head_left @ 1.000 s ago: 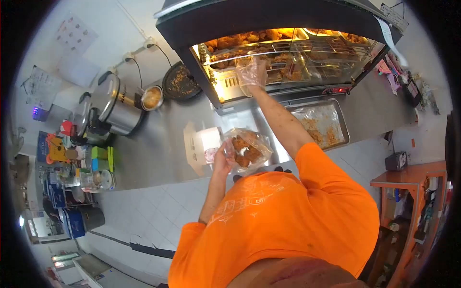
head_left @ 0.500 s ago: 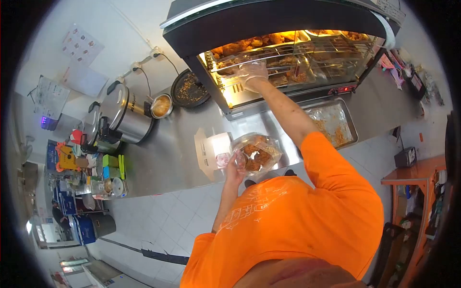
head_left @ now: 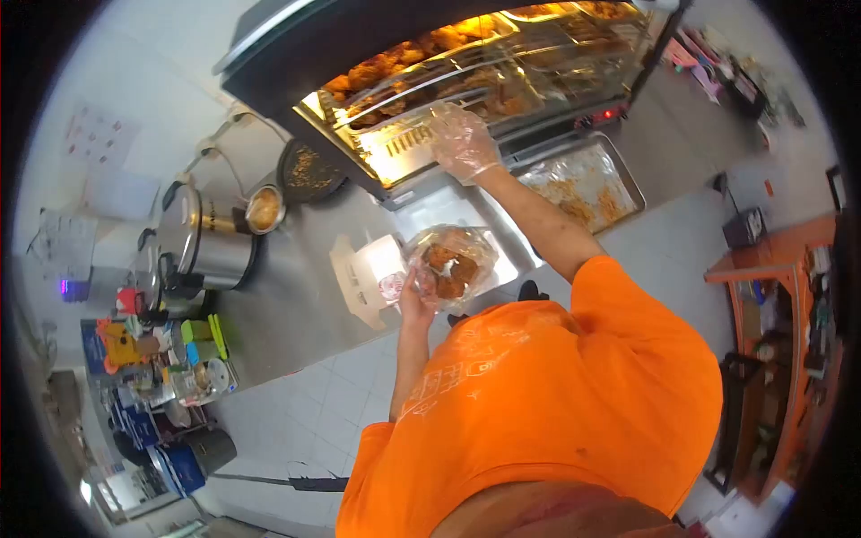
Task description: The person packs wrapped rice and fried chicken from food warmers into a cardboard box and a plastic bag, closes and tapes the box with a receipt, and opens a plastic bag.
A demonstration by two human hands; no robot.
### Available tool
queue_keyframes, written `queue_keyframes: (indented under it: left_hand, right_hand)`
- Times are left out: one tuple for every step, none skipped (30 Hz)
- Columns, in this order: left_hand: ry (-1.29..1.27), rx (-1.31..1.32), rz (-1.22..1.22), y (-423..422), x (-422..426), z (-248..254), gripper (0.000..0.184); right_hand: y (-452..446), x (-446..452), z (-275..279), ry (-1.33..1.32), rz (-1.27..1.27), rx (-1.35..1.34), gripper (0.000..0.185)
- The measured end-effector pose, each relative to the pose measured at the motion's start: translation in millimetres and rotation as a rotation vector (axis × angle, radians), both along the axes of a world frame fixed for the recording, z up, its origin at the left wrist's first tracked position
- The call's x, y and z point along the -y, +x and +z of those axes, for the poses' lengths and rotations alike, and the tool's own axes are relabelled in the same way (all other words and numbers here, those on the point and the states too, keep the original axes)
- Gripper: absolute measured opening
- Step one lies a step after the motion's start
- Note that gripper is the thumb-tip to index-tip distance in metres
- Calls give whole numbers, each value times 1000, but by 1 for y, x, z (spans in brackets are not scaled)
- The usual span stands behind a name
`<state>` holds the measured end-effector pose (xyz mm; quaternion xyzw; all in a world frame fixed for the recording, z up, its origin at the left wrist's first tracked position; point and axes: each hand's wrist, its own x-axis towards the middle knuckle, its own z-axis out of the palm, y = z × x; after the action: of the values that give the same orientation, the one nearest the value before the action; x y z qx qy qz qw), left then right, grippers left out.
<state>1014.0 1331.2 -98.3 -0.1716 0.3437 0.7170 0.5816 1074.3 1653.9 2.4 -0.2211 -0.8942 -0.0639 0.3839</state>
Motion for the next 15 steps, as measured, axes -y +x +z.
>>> queue_keyframes:
  left_hand:
    - [16,25,-5,-1,2,-5,24]
    - [38,69,-13,-2,5,3,24]
    - [32,36,-8,-4,7,0,24]
    - [28,2,6,-5,9,-3,25]
    - [24,-35,29,-4,12,-5,25]
    - [-12,-57,48,1,13,0,25]
    - [-46,-81,70,6,11,13,25]
    - [-77,-108,92,8,9,20,26]
    - [-67,-115,77,8,10,16,26]
    - [-56,-124,62,6,11,9,26]
    - [-42,-134,45,5,11,6,27]
    - [-52,-124,41,4,8,7,26]
    - [-65,-113,34,4,6,8,26]
    - [-77,-103,25,4,3,9,26]
    - [-75,-110,23,5,-2,13,26]
  right_hand:
    - [26,-1,-12,-86,-30,-40,43]
    - [54,-1,-27,-175,-63,-82,41]
    - [83,-1,-38,-257,-94,-127,38]
    - [114,3,-47,-489,-263,-55,40]
    - [144,10,-53,-719,-425,18,41]
    - [176,11,-63,-846,-492,331,56]
    - [206,8,-73,-958,-546,649,73]
    - [230,5,-83,-1066,-471,624,77]
    - [250,2,-93,-1171,-395,594,81]
    - [259,1,-98,-1275,-318,559,86]
    - [258,3,-91,-1221,-316,605,88]
    - [254,6,-76,-1165,-315,647,90]
    - [250,13,-66,-1082,-313,731,90]
    - [246,21,-55,-995,-311,811,90]
    - [241,31,-46,-873,-307,925,88]
